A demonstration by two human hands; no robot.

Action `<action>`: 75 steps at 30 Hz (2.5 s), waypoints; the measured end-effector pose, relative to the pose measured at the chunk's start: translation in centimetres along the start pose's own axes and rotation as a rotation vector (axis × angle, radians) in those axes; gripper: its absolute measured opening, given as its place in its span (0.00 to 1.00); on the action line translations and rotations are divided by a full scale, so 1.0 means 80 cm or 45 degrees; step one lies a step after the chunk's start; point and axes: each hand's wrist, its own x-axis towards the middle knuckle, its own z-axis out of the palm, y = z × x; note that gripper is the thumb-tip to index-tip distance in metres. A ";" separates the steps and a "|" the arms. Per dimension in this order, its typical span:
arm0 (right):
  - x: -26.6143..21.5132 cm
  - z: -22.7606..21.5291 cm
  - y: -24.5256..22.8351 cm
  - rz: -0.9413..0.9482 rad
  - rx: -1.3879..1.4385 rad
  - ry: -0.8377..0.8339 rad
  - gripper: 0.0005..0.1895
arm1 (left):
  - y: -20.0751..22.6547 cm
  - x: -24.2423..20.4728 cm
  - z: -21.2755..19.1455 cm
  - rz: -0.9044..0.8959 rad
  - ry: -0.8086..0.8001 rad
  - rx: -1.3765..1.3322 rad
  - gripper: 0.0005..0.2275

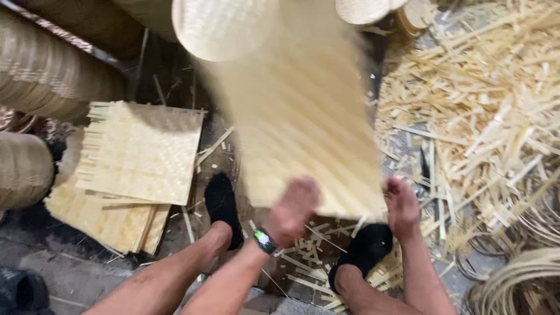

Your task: The person assembles bamboo steamer lids by placing a circular bamboo frame over a woven mat, pressing them together, and trimming the excess woven material with shears.

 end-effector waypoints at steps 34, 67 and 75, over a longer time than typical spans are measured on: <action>-0.163 -0.231 -0.208 -0.775 -1.490 1.342 0.26 | -0.233 -0.038 0.051 -1.545 -0.136 -0.552 0.35; -0.365 -0.289 -0.341 -0.581 -2.537 1.201 0.06 | -0.264 -0.058 0.031 -1.522 0.328 -0.468 0.31; -0.358 -0.221 -0.407 -0.901 -2.433 1.137 0.05 | -0.192 -0.006 -0.028 -1.416 0.290 -0.210 0.26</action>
